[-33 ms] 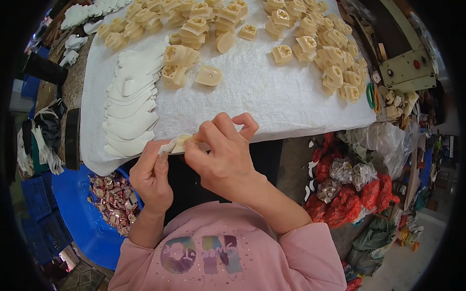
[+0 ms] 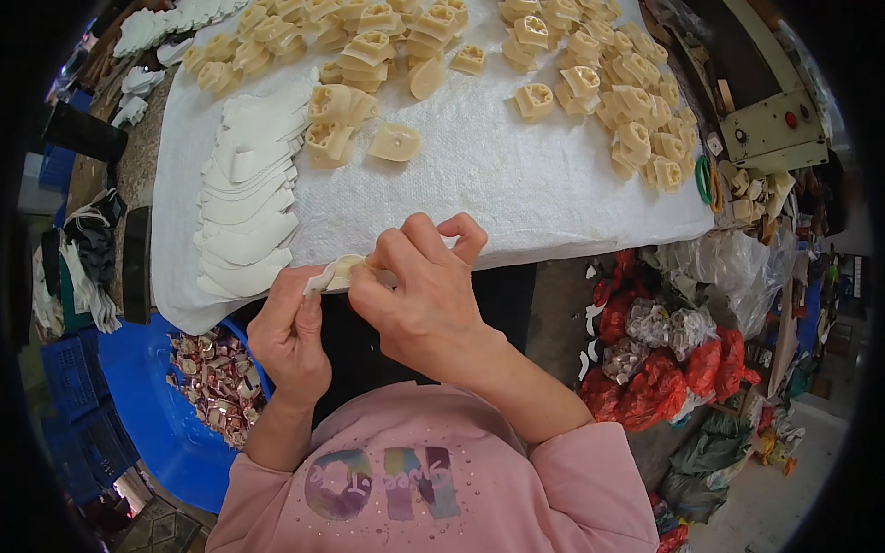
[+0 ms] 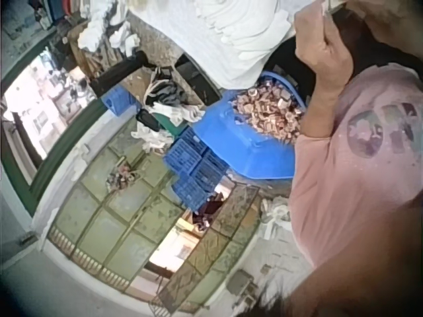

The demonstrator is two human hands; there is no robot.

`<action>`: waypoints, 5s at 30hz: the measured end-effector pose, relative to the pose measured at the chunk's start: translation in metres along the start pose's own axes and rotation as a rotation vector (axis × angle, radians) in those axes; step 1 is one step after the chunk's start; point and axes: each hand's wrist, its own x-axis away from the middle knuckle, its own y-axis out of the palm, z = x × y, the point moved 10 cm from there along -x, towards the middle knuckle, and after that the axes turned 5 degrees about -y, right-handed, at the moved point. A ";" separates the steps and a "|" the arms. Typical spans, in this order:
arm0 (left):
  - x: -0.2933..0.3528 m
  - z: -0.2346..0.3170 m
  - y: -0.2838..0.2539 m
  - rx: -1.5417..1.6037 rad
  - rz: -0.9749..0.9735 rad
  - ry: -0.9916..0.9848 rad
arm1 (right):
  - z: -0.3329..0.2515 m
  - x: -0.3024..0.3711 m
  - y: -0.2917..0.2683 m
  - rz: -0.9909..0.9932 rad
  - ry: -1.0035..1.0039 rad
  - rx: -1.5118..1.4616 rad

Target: Assembling small plastic and foam shoe components by hand at a factory workstation.

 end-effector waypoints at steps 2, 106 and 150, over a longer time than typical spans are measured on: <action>0.007 0.019 0.002 -0.120 0.054 0.295 | -0.002 -0.001 0.001 -0.001 -0.001 -0.010; 0.005 -0.030 0.029 0.499 -0.028 -0.124 | 0.043 0.021 0.030 0.143 0.225 -0.728; 0.020 -0.033 0.076 0.909 -0.430 -0.379 | 0.048 0.035 0.065 0.028 0.652 -1.491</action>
